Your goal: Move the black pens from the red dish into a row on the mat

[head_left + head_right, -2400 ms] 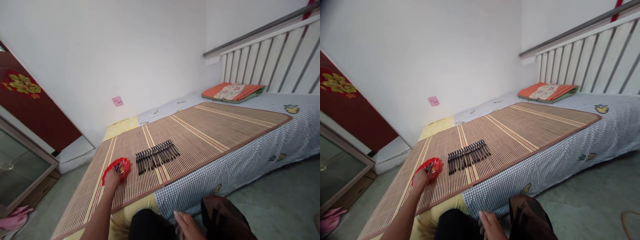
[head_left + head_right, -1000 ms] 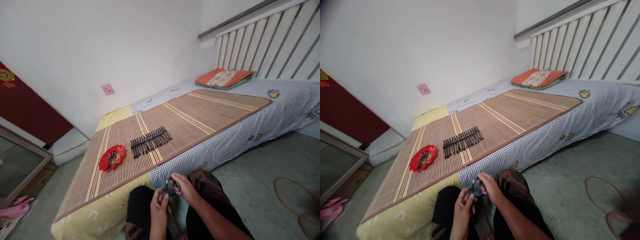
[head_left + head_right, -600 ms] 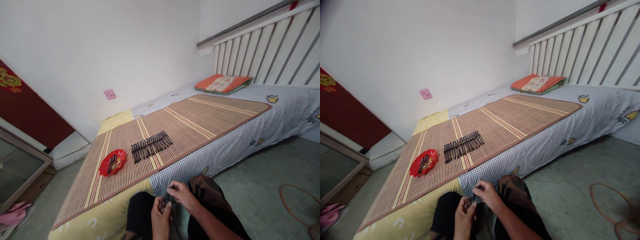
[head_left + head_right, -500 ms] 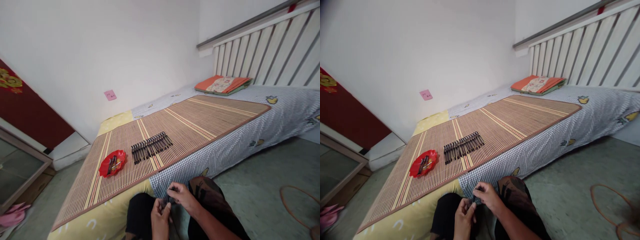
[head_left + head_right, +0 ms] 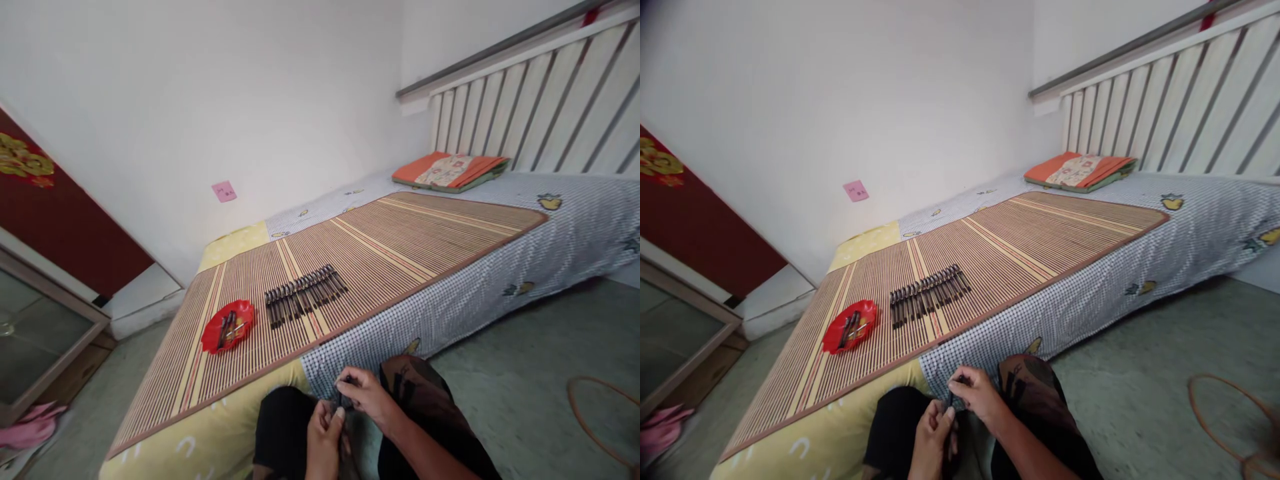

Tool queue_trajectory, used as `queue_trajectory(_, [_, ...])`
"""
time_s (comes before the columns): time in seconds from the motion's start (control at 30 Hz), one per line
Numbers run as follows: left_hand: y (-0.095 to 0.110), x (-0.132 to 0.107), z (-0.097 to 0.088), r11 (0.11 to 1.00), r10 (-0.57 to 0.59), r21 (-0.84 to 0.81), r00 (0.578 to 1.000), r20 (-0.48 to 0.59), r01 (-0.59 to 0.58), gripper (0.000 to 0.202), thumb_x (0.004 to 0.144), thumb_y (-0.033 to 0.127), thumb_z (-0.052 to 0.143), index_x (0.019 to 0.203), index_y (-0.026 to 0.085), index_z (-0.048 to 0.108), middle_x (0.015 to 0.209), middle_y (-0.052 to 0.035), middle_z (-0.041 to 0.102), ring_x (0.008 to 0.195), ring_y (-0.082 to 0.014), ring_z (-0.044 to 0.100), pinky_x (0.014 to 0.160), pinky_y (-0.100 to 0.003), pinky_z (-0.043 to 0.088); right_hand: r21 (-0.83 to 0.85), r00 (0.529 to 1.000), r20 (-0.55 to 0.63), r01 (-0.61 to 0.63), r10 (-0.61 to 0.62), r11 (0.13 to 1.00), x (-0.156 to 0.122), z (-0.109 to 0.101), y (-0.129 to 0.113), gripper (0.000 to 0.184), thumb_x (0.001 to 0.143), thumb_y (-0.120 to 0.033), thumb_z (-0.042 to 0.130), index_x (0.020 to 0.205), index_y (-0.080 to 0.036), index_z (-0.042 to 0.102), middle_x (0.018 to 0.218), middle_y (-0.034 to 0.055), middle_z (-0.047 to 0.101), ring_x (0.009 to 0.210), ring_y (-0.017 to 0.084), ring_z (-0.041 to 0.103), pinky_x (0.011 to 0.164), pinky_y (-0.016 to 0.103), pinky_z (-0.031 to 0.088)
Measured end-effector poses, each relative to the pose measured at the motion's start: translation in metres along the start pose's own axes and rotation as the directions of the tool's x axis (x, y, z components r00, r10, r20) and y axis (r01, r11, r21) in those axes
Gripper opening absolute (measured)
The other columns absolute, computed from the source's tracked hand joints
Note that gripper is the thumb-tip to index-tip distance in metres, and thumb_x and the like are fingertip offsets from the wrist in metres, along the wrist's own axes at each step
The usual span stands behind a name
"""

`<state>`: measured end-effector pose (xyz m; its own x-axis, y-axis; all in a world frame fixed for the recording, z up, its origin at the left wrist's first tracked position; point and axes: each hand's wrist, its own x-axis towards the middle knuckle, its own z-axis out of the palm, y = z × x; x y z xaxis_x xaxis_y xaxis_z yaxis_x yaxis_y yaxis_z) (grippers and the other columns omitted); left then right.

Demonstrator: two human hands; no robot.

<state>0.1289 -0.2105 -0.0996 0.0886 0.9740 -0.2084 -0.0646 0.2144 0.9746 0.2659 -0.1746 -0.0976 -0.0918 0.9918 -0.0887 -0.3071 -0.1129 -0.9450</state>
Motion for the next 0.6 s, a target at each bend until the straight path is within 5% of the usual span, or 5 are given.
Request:
queue_trajectory(0.2, [-0.002,-0.001,0.0,0.995,-0.088,-0.036,0.995,0.052,0.09,0.058,0.072,0.073,0.063,0.075,0.015,0.06,0.059,-0.0005,0.059,0.042,-0.0087,0.046,0.04,-0.02,0.031,-0.01,1.0,0.014,-0.014,0.014,1.0,-0.002,0.001,-0.005,0.041,0.066,-0.057,0.074,0.072,-0.018,0.061,0.042,-0.0108,0.035,0.037,0.005,0.025,0.036,0.018,0.019])
queue_trajectory(0.37, [0.0,-0.001,-0.001,1.0,-0.005,-0.027,1.0,-0.011,0.004,0.052,0.061,0.061,0.08,0.073,0.018,0.053,0.051,0.0068,0.049,0.036,-0.0049,0.037,0.036,-0.018,0.026,-0.047,1.0,-0.013,-0.012,0.012,0.999,-0.004,0.004,-0.005,0.038,0.066,-0.053,0.074,0.069,-0.018,0.06,0.043,-0.0098,0.036,0.038,0.005,0.027,0.037,0.019,0.021])
queue_trajectory(0.6, [0.008,-0.002,0.001,0.984,-0.135,-0.11,0.988,0.072,0.143,0.059,0.063,0.072,0.072,0.07,0.016,0.056,0.057,0.0007,0.057,0.042,-0.0078,0.047,0.039,-0.018,0.029,-0.132,0.998,-0.044,0.029,-0.035,0.991,-0.005,0.004,-0.007,0.028,0.069,-0.045,0.07,0.07,-0.018,0.063,0.043,-0.0088,0.035,0.04,0.007,0.029,0.039,0.02,0.022])
